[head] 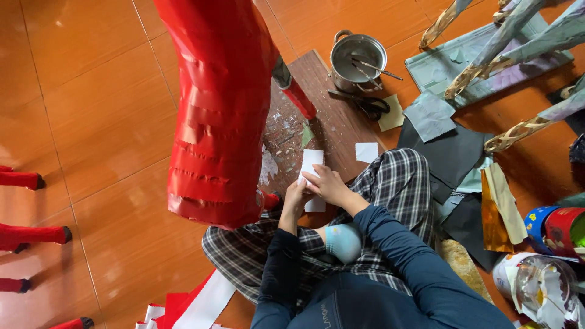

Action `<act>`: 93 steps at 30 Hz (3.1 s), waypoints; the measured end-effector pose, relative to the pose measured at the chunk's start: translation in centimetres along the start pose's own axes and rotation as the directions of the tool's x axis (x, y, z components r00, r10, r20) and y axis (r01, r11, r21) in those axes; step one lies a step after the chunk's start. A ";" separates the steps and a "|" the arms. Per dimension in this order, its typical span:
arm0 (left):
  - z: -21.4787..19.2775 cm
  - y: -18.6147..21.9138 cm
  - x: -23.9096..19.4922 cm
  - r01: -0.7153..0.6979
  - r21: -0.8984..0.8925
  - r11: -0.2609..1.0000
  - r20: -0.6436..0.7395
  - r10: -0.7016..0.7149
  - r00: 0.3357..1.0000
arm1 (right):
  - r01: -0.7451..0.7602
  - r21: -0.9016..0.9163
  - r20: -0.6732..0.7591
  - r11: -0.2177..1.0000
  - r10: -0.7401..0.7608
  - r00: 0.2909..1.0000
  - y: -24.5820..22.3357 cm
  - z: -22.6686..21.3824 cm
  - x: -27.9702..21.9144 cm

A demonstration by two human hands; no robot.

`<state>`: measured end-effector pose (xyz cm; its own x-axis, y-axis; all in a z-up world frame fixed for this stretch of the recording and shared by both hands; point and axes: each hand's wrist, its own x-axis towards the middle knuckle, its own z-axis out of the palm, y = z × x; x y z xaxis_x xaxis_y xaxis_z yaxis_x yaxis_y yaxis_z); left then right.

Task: Decorating a red paper-mache animal model by cutting and applying white paper strips.

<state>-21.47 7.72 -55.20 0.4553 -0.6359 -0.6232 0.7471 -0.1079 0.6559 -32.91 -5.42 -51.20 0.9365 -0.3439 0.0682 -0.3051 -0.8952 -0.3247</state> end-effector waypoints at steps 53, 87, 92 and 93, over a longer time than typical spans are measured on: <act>-0.9 -0.4 1.6 0.005 0.262 0.965 -0.373 0.096 0.923 | -0.324 0.870 -0.029 0.373 0.693 0.720 21.5 -7.4 10.7; -2.2 -3.2 5.2 0.002 -0.014 1.000 -0.320 -0.006 0.948 | -0.575 0.728 0.363 0.373 0.501 0.785 0.7 -6.5 -5.0; -2.3 -3.8 6.3 0.012 0.003 1.000 -0.294 -0.011 0.956 | -0.634 0.395 0.363 0.665 0.521 0.773 -3.0 -12.1 -4.7; -2.4 -3.8 6.4 0.017 0.001 1.000 -0.298 -0.016 0.954 | -0.636 0.393 0.368 0.664 0.520 0.770 -3.6 -12.6 -4.5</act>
<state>-20.26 5.90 -62.72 0.5670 -0.3775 -0.7321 0.7543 -0.1191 0.6457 -38.25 -4.24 -38.44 0.6263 -0.6266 -0.4639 -0.7305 -0.2638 -0.6299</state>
